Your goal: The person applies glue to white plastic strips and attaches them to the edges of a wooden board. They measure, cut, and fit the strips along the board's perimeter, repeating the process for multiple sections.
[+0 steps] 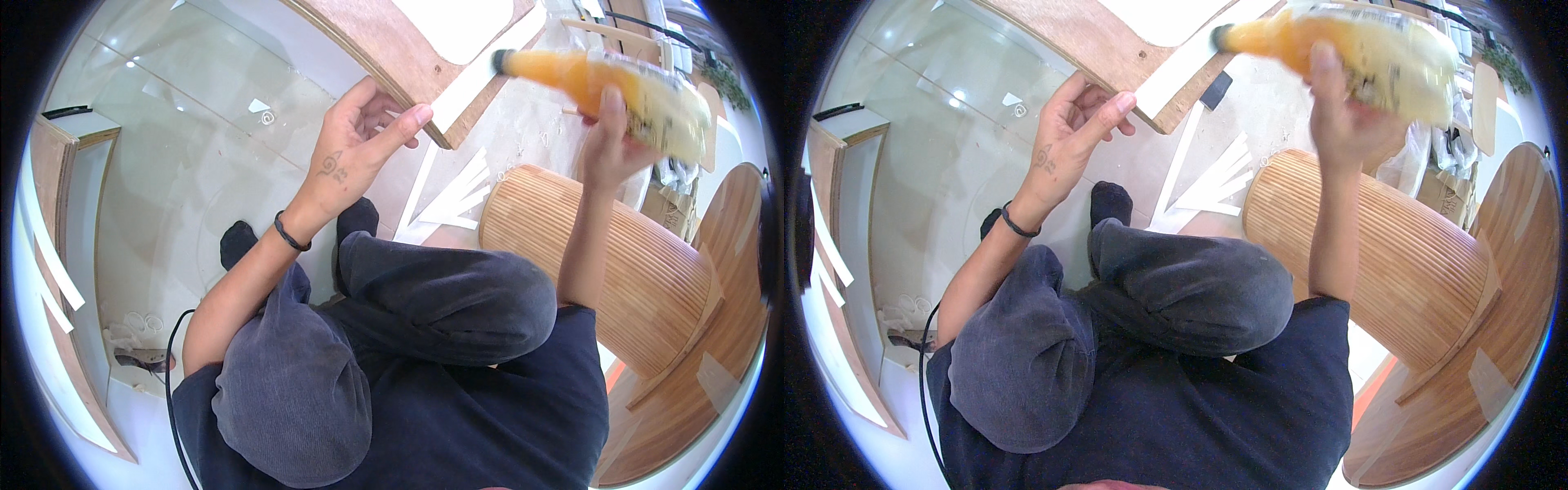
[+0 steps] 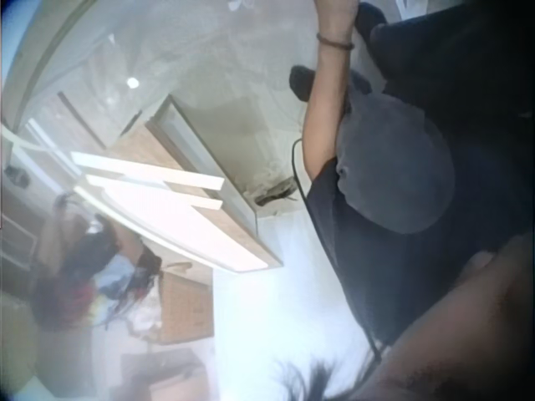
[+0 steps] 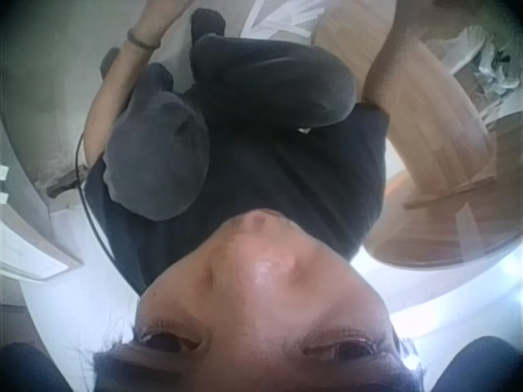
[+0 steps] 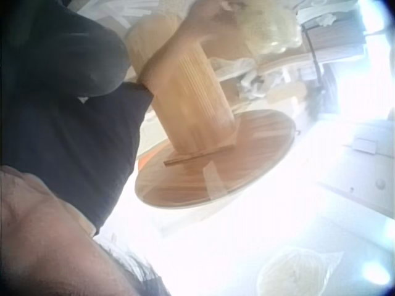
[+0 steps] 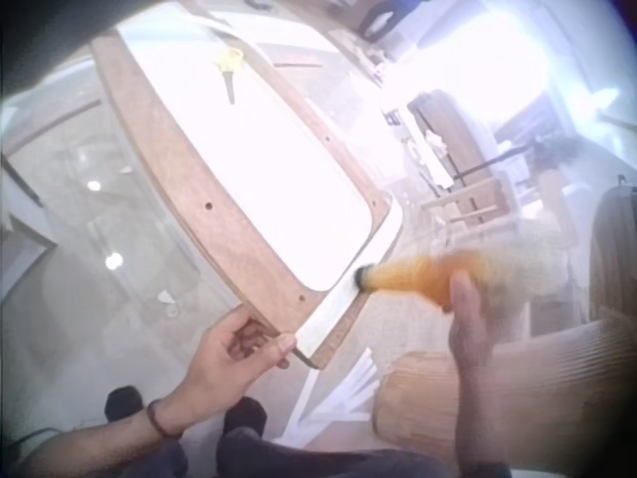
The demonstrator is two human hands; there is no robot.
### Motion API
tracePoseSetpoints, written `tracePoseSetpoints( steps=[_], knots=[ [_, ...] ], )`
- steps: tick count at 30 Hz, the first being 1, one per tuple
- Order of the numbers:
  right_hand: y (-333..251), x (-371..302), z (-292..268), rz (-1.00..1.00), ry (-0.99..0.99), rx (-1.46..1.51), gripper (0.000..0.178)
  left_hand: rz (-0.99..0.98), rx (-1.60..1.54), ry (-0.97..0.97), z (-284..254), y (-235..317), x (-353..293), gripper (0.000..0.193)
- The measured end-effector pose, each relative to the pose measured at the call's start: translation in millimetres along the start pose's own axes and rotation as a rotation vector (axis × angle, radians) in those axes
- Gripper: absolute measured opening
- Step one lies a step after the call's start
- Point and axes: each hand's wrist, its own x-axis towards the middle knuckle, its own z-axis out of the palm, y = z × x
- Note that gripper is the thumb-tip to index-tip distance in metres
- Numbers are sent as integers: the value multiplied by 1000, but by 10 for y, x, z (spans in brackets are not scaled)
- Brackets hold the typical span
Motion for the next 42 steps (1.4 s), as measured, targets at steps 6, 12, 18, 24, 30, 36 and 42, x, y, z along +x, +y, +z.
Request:
tracePoseSetpoints(
  steps=[6,12,18,24,30,36,42],
  knots=[
    [37,-15,-9,-97,-4,143,36,-13,-22,-4,3,21,-2,35],
    [290,197,-33,39,13,23,30,-11,-21,3,22,9,0,33],
    [371,527,76,71,112,31,25,-10,-40,6,21,-19,6,32],
    [158,382,89,44,40,115,23,-7,-21,10,16,-26,9,35],
    [170,478,150,92,66,-22,24,2,14,5,1,-18,8,37],
    [-16,97,123,-76,-51,223,28,29,-31,7,7,-58,22,37],
    [83,449,178,33,66,38,26,12,10,4,7,-54,7,35]
  ],
)
